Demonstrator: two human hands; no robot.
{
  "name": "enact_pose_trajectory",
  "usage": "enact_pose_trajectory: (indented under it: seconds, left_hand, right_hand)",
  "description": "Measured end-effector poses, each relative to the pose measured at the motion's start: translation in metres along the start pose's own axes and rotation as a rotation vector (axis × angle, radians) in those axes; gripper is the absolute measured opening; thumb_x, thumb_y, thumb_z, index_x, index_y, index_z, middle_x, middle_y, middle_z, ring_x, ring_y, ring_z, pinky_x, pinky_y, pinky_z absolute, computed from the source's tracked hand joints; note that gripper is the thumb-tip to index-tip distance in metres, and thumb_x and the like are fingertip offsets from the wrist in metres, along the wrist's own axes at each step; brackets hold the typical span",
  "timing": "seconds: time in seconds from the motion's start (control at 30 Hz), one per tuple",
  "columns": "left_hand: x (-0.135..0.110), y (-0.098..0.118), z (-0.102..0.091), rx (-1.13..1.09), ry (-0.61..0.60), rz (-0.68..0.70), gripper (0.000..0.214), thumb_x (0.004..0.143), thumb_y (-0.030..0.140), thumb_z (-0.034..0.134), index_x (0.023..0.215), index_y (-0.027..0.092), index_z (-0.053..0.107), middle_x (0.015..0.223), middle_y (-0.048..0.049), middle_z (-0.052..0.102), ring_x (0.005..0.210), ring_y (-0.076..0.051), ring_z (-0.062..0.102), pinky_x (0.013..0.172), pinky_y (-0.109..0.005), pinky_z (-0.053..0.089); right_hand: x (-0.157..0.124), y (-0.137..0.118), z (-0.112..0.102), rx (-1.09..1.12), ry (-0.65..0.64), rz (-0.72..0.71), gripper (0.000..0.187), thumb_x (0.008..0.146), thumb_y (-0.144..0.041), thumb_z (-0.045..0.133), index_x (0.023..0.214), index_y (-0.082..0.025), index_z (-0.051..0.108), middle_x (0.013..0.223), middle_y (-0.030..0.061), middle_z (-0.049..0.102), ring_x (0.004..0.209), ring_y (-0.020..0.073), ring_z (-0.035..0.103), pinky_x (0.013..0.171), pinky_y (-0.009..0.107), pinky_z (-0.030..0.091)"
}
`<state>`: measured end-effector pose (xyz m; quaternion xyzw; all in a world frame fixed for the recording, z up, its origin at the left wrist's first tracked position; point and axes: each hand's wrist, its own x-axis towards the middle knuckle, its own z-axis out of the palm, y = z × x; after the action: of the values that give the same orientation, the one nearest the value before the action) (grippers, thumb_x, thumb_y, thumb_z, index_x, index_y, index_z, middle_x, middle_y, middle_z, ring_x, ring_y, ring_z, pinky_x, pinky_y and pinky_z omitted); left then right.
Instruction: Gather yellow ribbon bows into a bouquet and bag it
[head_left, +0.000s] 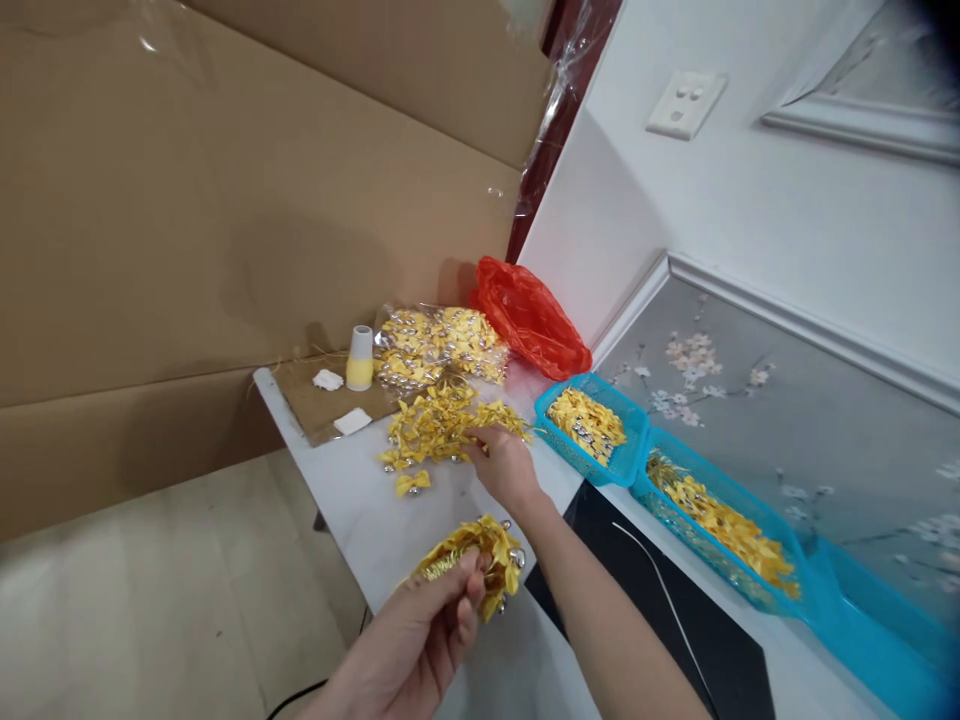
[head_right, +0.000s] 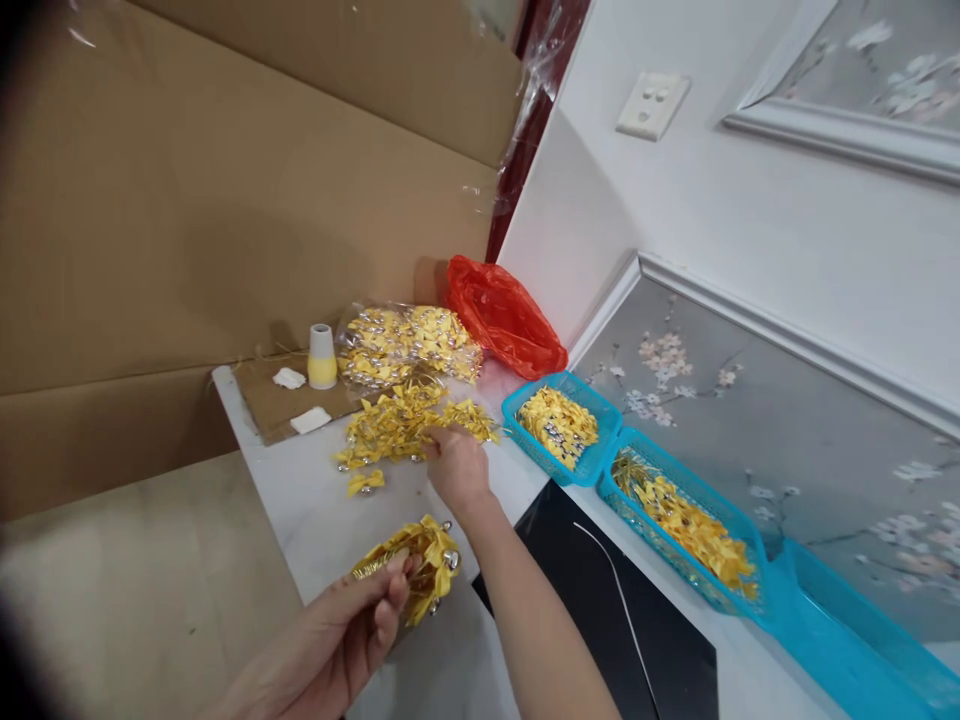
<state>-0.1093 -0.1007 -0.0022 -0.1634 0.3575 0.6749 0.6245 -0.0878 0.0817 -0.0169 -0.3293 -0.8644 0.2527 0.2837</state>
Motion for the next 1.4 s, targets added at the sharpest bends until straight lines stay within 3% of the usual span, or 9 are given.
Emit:
enact_pose_trajectory:
  seconds: [0.1,0.2,0.47,0.6,0.77,0.97,1.1,1.2,1.4]
  left_hand:
    - [0.000,0.002,-0.001,-0.009,0.002,0.000,0.009,0.076,-0.002,0.063,0.084,0.001,0.066,0.078,-0.0135,0.070,0.060,-0.012,0.068,0.053,-0.016,0.057]
    - [0.003,0.003,-0.003,-0.047,0.001,-0.016,0.016,0.077,-0.001,0.062,0.093,0.000,0.065,0.084,-0.0159,0.071,0.065,-0.014,0.070,0.057,-0.018,0.059]
    - [0.012,-0.003,0.000,-0.114,-0.034,-0.034,0.019,0.082,0.002,0.058,0.100,0.003,0.064,0.093,-0.0167,0.071,0.074,-0.016,0.071,0.067,-0.022,0.061]
    - [0.011,-0.008,0.005,-0.070,-0.061,0.004,0.020,0.081,0.002,0.060,0.100,0.004,0.066,0.098,-0.0171,0.071,0.079,-0.017,0.071,0.070,-0.022,0.060]
    - [0.011,-0.014,0.009,-0.010,-0.069,0.041,0.017,0.080,0.003,0.060,0.096,0.004,0.067,0.097,-0.0168,0.071,0.078,-0.017,0.071,0.071,-0.022,0.060]
    - [0.012,-0.019,0.010,-0.003,-0.123,0.031,0.018,0.081,0.003,0.059,0.098,0.005,0.067,0.098,-0.0160,0.071,0.080,-0.016,0.070,0.073,-0.022,0.059]
    - [0.013,-0.021,0.009,-0.036,-0.174,0.060,0.019,0.084,0.005,0.056,0.099,0.008,0.067,0.104,-0.0140,0.070,0.081,-0.015,0.069,0.075,-0.024,0.059]
    - [0.011,-0.021,0.009,-0.037,-0.201,0.072,0.018,0.085,0.007,0.056,0.099,0.010,0.067,0.104,-0.0128,0.070,0.087,-0.017,0.069,0.079,-0.027,0.058]
    - [0.012,-0.019,0.007,0.047,-0.210,0.020,0.017,0.084,0.012,0.058,0.099,0.009,0.067,0.101,-0.0132,0.069,0.081,-0.017,0.067,0.071,-0.026,0.057]
  right_hand:
    - [0.001,0.001,0.007,0.024,-0.010,0.002,0.014,0.073,-0.014,0.062,0.074,-0.024,0.073,0.078,0.0020,0.065,0.070,0.0164,0.058,0.070,0.027,0.044]
    - [-0.004,0.006,-0.001,0.113,0.016,0.018,0.009,0.075,-0.020,0.062,0.074,-0.021,0.070,0.081,0.0028,0.063,0.069,0.0149,0.056,0.071,0.028,0.044]
    - [-0.036,0.015,-0.055,0.436,-0.062,0.177,0.033,0.074,-0.049,0.062,0.071,-0.017,0.058,0.053,-0.0037,0.050,0.046,0.0091,0.044,0.043,0.020,0.037]
    - [-0.060,0.011,-0.074,0.499,-0.042,0.239,0.033,0.074,-0.048,0.065,0.071,-0.017,0.055,0.054,-0.0047,0.047,0.046,0.0076,0.040,0.041,0.019,0.033]
    - [-0.083,0.001,-0.081,0.546,-0.032,0.282,0.026,0.077,-0.042,0.064,0.074,-0.017,0.056,0.058,-0.0044,0.048,0.046,0.0071,0.040,0.042,0.019,0.030]
    - [-0.102,-0.023,-0.075,0.245,0.019,0.136,0.011,0.084,-0.028,0.057,0.080,-0.019,0.064,0.072,0.0006,0.060,0.059,0.0122,0.054,0.054,0.023,0.042]
    - [-0.124,-0.034,-0.061,0.037,0.076,-0.043,0.018,0.088,-0.019,0.051,0.088,-0.023,0.069,0.091,0.0043,0.062,0.078,0.0150,0.061,0.072,0.025,0.049]
    - [-0.139,-0.035,-0.051,-0.099,0.134,-0.128,0.025,0.091,-0.020,0.046,0.100,-0.025,0.069,0.098,0.0068,0.062,0.081,0.0164,0.062,0.071,0.026,0.052]
    - [-0.152,-0.039,-0.043,-0.397,0.214,-0.318,0.029,0.090,-0.018,0.045,0.109,-0.014,0.067,0.105,0.0125,0.066,0.083,0.0229,0.066,0.067,0.032,0.055]
